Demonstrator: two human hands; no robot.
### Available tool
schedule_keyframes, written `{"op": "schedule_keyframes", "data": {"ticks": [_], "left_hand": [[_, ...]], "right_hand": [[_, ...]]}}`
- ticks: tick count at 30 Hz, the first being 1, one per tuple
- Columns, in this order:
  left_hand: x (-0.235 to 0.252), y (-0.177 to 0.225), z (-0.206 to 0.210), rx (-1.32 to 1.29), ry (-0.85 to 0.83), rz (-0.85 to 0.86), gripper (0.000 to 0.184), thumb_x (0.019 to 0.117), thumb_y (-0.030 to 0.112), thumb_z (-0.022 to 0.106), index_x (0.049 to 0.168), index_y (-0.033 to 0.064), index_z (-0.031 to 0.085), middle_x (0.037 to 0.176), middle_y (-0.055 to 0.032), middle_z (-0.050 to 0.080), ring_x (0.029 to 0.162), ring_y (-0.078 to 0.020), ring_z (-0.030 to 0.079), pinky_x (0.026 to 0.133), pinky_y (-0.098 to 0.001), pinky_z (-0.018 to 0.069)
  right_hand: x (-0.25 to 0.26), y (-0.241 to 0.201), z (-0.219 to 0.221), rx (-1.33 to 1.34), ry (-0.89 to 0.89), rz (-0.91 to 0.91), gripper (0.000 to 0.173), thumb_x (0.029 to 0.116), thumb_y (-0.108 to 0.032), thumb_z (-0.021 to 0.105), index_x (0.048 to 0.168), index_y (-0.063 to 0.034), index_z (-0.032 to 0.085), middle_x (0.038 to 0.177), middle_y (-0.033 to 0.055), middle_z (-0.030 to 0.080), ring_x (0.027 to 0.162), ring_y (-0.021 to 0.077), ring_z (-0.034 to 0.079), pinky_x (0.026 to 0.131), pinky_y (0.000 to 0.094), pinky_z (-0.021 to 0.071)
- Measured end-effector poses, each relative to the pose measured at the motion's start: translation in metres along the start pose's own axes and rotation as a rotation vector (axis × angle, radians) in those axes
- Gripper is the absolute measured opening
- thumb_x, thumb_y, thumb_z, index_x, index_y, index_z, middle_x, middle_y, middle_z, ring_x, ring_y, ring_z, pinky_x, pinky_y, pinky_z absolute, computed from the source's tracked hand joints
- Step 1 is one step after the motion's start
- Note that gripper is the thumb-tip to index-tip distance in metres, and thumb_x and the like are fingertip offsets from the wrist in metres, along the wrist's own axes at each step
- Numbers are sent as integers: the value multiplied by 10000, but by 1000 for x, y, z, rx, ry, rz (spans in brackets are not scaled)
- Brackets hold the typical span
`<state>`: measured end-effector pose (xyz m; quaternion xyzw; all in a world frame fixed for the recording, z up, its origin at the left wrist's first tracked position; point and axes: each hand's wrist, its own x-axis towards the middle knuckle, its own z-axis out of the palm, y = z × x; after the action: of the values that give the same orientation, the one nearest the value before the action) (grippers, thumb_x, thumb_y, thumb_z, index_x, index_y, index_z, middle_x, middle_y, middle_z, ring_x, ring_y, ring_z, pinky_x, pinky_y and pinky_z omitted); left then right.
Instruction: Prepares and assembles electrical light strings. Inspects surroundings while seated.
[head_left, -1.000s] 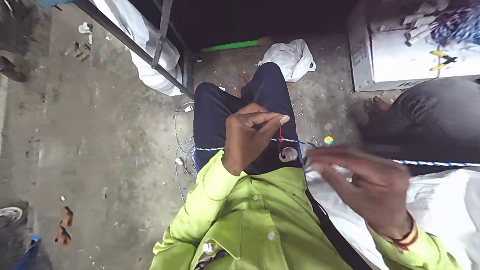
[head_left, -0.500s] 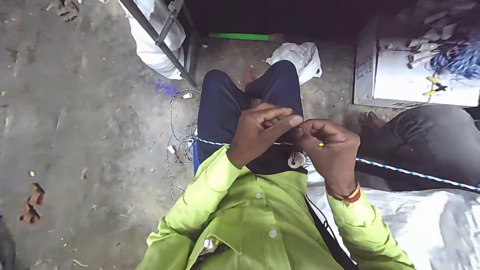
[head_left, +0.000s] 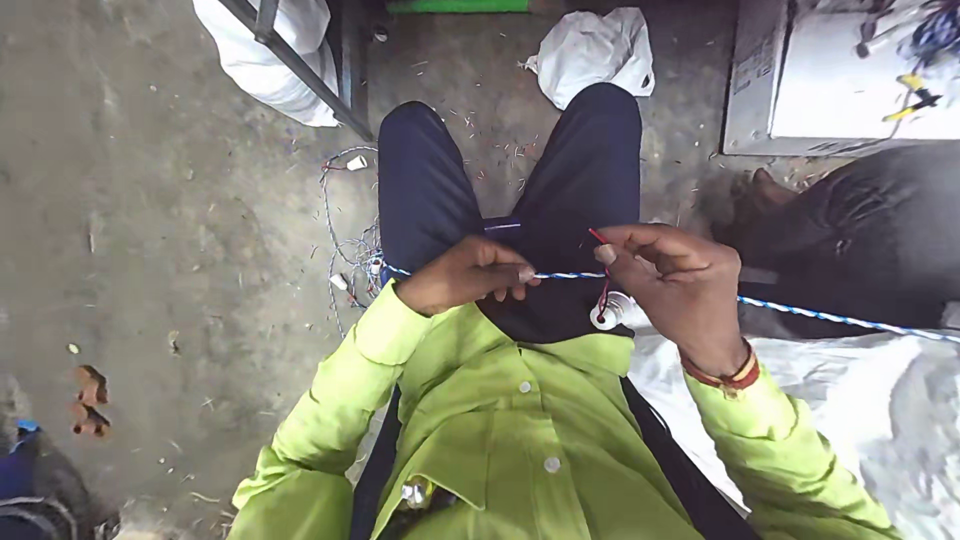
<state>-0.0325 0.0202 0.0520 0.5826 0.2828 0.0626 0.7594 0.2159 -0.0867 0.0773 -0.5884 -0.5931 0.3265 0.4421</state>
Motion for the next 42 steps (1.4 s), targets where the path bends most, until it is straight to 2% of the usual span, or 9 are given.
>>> {"op": "schedule_keyframes", "data": {"ticks": [3,6,14,18,21,27,34,38,42], "left_hand": [[0,4,11,-109,80,-62,151,1001,69,621,1015,4,756,835,-5,745,675,-28,644,623,-184,540],[-8,5,18,-184,161,-40,139,984,54,635,1006,-1,761,859,-35,748,678,-44,646,632,-196,545],[-20,8,32,-204,253,-4,106,951,-19,657,996,-44,749,783,-44,731,676,-66,665,666,-219,574],[-15,-9,33,461,366,363,131,958,111,698,1024,41,786,907,-17,762,800,-52,712,744,-236,612],[-6,-18,28,928,422,755,150,967,106,665,1005,27,787,932,-91,761,894,-177,722,847,-330,586],[-9,-19,16,1253,288,1060,182,975,45,611,1085,9,752,1011,-133,748,949,-251,703,922,-402,542],[8,-29,34,846,541,923,94,872,88,718,886,6,762,863,-103,725,849,-182,683,806,-299,575],[13,-29,43,695,588,743,87,874,109,776,895,26,764,853,-73,715,849,-135,676,801,-265,574],[11,-30,42,697,499,802,104,917,97,717,926,11,774,867,-83,712,876,-157,653,823,-280,547]], "right_hand": [[-6,1,-3,-132,-119,-26,301,920,-168,707,1194,-48,730,952,-11,720,837,25,653,753,213,567],[-3,1,-6,-179,-231,-55,185,889,-267,772,1008,-126,784,989,-34,704,893,21,650,772,199,560],[-2,-4,0,-359,-257,-212,241,996,-269,612,1009,-88,771,954,25,693,817,60,639,723,219,540],[1,2,2,-351,-368,-36,233,999,-300,564,927,-128,703,766,-47,584,649,36,544,576,219,474],[6,4,4,-77,-427,267,193,972,-203,582,809,-149,668,580,-58,515,473,39,455,420,230,361],[15,2,11,460,-513,705,286,1011,-129,512,751,-104,630,642,-32,575,560,47,543,525,187,466],[27,1,15,500,-537,807,306,1031,-155,514,749,-99,618,626,-30,542,535,50,526,507,189,460],[27,3,11,532,-505,765,269,1017,-109,525,764,-106,616,636,-47,551,551,34,524,517,177,451],[28,9,11,503,-544,759,271,1009,-97,535,752,-97,618,639,-31,573,551,44,546,517,184,465]]}}
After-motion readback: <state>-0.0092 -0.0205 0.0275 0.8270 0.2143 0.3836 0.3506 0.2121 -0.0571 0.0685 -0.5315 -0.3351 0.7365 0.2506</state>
